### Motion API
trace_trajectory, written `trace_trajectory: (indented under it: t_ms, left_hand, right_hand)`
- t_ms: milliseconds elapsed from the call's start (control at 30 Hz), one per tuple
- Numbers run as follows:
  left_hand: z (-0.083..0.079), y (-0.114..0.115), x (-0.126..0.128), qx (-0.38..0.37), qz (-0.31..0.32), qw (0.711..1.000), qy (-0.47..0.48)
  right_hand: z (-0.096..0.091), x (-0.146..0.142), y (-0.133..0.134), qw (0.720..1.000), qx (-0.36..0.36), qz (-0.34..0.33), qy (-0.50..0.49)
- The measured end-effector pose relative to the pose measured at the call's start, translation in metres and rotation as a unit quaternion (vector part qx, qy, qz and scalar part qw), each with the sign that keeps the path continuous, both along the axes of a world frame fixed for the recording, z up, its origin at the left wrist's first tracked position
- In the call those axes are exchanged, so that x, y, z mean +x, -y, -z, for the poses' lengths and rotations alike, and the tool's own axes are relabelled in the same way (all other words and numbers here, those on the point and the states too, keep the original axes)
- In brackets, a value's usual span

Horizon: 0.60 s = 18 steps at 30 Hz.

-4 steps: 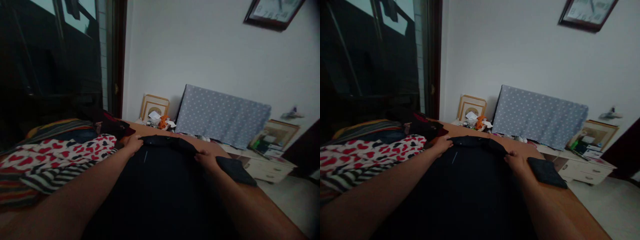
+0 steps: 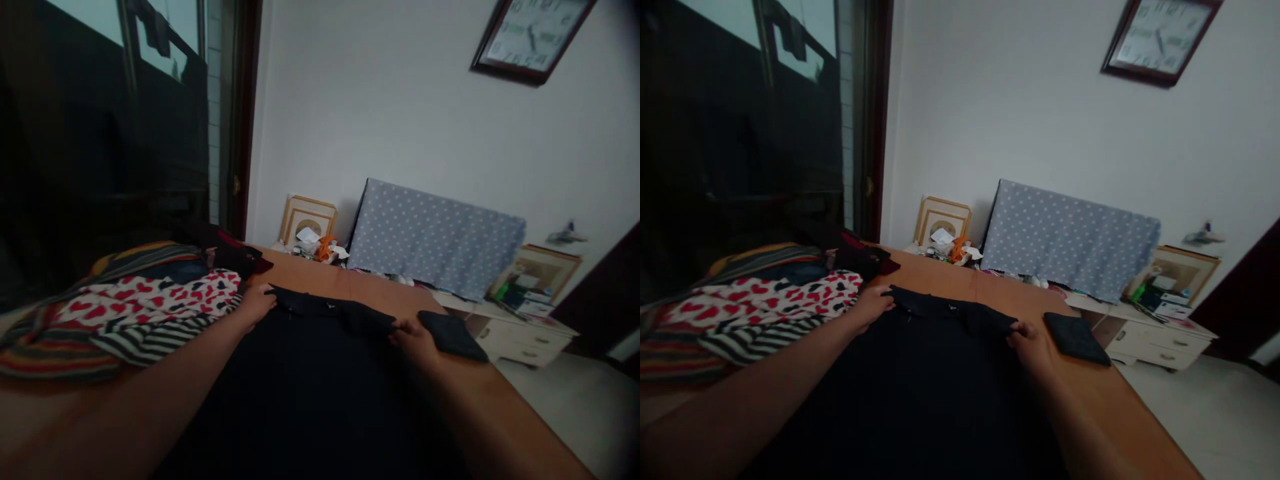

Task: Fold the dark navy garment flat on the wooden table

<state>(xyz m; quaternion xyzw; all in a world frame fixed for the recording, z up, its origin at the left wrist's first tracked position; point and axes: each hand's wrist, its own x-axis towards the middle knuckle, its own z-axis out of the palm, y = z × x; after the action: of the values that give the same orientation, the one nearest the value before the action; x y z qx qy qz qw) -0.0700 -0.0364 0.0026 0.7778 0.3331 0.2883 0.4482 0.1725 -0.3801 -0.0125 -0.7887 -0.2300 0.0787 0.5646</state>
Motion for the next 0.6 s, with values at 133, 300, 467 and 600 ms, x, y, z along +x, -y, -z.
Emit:
trace_trajectory:
  t_ms: [133,300,467,600]
  left_hand:
    - [-0.003,0.043,-0.075,-0.039,0.024,0.999,0.013]
    - [-0.013,0.090,-0.153,-0.033,0.020,0.999,-0.007]
    - [-0.014,0.120,-0.203,-0.021,0.041,0.999,-0.001]
    - [-0.009,0.133,-0.232,-0.013,0.032,0.999,-0.005]
  right_hand:
    - [0.000,-0.063,0.066,1.000,-0.001,-0.015,-0.002]
    - [-0.005,-0.121,0.126,1.000,-0.003,-0.017,-0.014]
    - [-0.007,-0.160,0.158,1.000,0.017,-0.013,-0.018]
    - [-0.005,-0.183,0.177,0.999,0.036,-0.021,-0.026]
